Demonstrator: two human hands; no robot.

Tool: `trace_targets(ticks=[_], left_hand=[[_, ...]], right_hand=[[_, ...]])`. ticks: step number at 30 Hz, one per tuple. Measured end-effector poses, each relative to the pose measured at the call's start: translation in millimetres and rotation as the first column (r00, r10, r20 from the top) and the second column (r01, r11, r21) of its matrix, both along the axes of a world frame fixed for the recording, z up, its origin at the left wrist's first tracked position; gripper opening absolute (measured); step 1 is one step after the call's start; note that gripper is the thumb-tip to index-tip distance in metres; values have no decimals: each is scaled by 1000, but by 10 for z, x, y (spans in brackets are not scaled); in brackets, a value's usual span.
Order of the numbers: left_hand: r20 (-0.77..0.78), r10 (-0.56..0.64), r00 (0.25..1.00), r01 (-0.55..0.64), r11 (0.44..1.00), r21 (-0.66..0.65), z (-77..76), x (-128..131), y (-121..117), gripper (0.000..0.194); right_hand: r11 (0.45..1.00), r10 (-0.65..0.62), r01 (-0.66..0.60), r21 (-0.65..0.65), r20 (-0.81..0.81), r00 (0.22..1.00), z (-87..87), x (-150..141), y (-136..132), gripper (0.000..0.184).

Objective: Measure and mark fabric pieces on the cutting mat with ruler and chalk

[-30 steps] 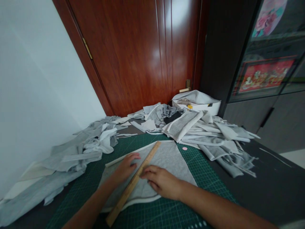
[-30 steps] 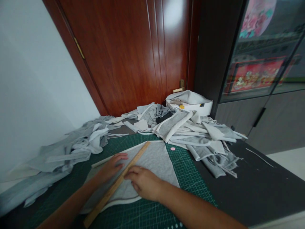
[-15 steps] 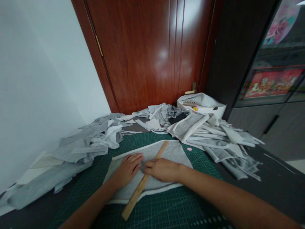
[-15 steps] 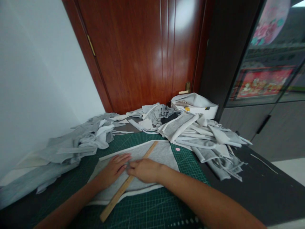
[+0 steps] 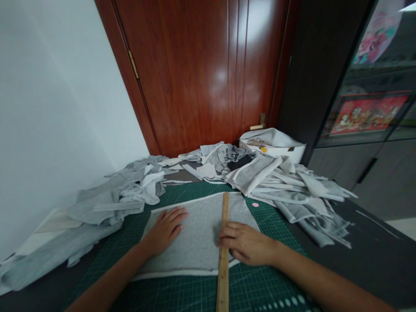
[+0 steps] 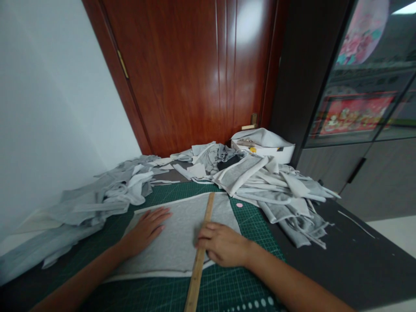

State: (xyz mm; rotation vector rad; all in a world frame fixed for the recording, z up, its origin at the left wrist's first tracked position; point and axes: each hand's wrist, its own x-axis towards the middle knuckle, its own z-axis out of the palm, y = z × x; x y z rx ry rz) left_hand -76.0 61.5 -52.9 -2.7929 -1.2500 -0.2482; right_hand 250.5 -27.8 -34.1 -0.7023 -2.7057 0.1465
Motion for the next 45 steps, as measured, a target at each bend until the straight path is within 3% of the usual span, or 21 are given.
trace_targets(ticks=[4,9,13,17,23,27,33,35,37,41,45], left_hand=[[-4,17,1000,-17,997,80,73,138,-33,36],[-58,190,980,-180,973,144,237,771,-131,19],[27,14,1000,-16,998,63,205,1342,-110,28],[146,-85,986,92,995,-43,50,1633,-7,47],[94,-109,990,116,990,-79,-21,1600,43,48],[55,-104,993,109,991,-79,24,1446,67,49],[51,-61,997,63,997,-43,26,1091,153,47],[40,-47,998,49,998,-37,28,1017,164,47],[21,-41,999,41,999,-25,47,1004,159,49],[-19,-9,1000,10,1000,20,129,1172,98,47],[-49,102,994,-95,987,132,177,1455,-5,26]], right_hand=[[997,-52,43,-62,-146,988,-66,4,-37,36],[989,-55,15,-148,-266,962,-36,-10,-31,37],[977,-47,-26,-213,-331,942,-1,-8,-27,40],[960,-109,-13,-279,-417,902,-55,51,21,41],[916,-342,157,-370,-510,789,-258,124,159,31],[887,-356,95,-451,-539,763,-317,-86,146,25],[930,-241,61,-362,-476,846,-235,-252,159,26],[950,-239,118,-287,-432,869,-221,-185,239,25],[945,-318,258,-200,-378,870,-229,-94,350,23],[813,-566,583,-8,-247,786,-283,44,560,19],[693,-695,714,98,-175,698,-328,88,639,25]])
